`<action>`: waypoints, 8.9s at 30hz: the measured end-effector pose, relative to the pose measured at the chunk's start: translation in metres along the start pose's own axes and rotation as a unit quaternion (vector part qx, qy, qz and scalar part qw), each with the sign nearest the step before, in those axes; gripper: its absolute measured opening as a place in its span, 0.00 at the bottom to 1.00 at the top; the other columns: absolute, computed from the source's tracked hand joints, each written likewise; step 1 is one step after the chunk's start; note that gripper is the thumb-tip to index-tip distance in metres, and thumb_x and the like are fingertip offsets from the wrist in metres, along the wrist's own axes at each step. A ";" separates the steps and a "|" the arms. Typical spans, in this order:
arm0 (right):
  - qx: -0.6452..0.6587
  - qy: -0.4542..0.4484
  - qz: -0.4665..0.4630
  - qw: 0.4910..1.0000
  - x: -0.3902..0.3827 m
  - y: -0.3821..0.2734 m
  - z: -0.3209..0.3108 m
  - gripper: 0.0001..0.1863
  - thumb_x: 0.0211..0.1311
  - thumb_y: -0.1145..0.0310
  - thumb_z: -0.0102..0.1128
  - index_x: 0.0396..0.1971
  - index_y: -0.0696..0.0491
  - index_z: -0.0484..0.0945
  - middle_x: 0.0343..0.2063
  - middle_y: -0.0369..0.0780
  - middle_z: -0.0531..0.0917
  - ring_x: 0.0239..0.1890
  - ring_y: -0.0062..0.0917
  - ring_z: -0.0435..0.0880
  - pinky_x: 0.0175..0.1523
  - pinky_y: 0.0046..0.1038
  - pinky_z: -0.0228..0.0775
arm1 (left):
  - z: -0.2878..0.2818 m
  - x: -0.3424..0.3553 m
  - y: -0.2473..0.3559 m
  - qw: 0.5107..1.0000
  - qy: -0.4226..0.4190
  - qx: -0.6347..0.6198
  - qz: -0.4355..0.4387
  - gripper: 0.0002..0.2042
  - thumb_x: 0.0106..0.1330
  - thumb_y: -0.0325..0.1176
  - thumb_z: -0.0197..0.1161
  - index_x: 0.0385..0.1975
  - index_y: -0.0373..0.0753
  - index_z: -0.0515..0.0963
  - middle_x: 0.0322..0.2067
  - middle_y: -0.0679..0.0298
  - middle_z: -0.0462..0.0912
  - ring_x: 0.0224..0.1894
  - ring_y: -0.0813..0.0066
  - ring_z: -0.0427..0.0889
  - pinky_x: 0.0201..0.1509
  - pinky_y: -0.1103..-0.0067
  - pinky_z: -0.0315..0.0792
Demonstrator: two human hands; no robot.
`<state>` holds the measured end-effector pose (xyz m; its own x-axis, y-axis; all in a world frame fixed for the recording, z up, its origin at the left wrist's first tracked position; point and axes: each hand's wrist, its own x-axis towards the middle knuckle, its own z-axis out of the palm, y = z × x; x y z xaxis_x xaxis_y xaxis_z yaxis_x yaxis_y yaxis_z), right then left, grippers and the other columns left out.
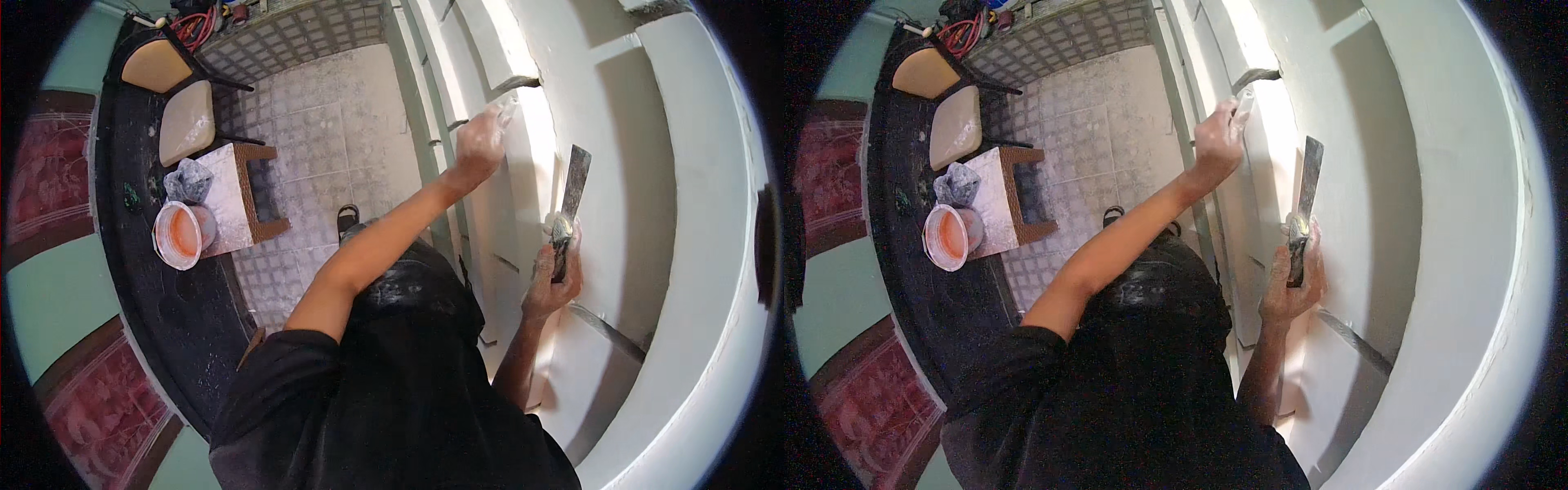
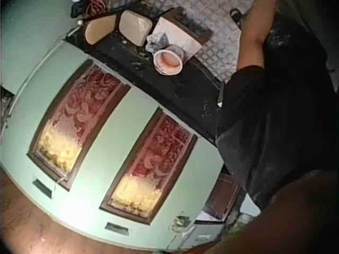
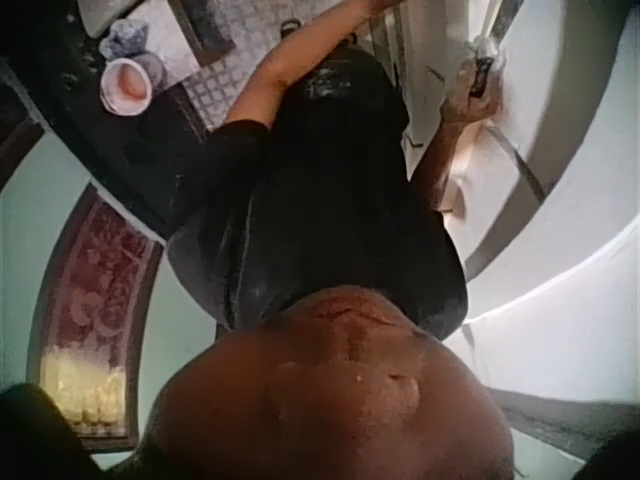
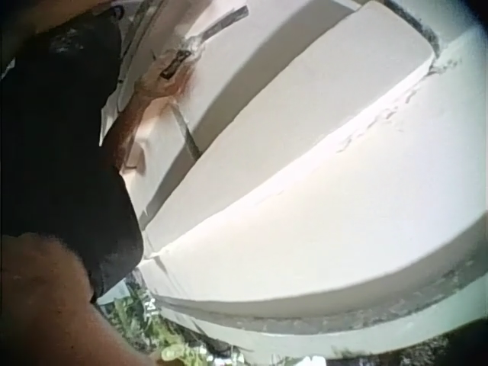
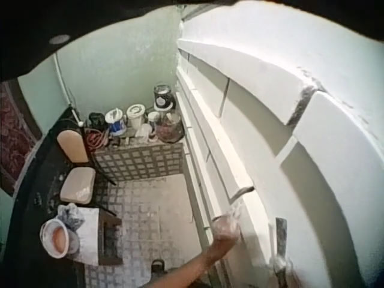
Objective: Patching and smoothing gaps in a decorative concrete wall using a filler material and a scraper tool.
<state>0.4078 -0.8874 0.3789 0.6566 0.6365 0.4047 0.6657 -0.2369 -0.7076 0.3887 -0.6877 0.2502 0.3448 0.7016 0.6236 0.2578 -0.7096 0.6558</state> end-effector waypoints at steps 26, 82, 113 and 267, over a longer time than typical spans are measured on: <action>0.016 -0.027 0.026 0.999 -0.001 -0.004 -0.003 0.29 0.62 0.68 0.55 0.61 0.67 0.67 0.39 0.45 0.85 0.28 0.18 0.76 0.35 0.20 0.69 | 0.004 -0.006 -0.029 0.973 0.019 -0.094 0.209 0.10 0.66 0.28 0.56 0.44 0.33 0.73 0.34 0.48 0.82 0.33 0.51 0.83 0.35 0.62 0.78; 0.070 -0.043 0.020 0.996 0.001 -0.014 -0.001 0.25 0.61 0.72 0.53 0.58 0.67 0.71 0.43 0.47 0.83 0.45 0.30 0.81 0.53 0.31 0.72 | -0.025 0.076 0.001 0.979 0.036 -0.152 -0.133 0.09 0.71 0.33 0.52 0.44 0.33 0.67 0.28 0.41 0.77 0.31 0.39 0.79 0.34 0.58 0.70; 0.083 -0.040 0.078 0.993 0.000 -0.009 -0.006 0.26 0.61 0.73 0.52 0.59 0.65 0.70 0.41 0.47 0.83 0.42 0.30 0.81 0.50 0.30 0.72 | -0.021 -0.018 -0.128 0.918 -0.039 -0.041 -0.392 0.14 0.73 0.40 0.48 0.44 0.34 0.70 0.34 0.46 0.80 0.30 0.51 0.84 0.34 0.63 0.79; 0.009 0.029 0.016 0.999 0.064 -0.001 0.201 0.18 0.64 0.72 0.56 0.52 0.62 0.77 0.50 0.53 0.80 0.54 0.46 0.79 0.58 0.40 0.70 | -0.074 0.096 -0.050 0.899 -0.329 -0.236 -0.164 0.34 0.73 0.31 0.46 0.69 0.24 0.35 0.72 0.41 0.32 0.75 0.52 0.36 0.78 0.69 0.36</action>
<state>0.3779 -0.6988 0.2889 0.6973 0.5852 0.4140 0.6381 -0.2437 -0.7304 0.3422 -0.5796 0.3091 0.8199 0.5670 0.0786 0.0841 -0.2551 0.9633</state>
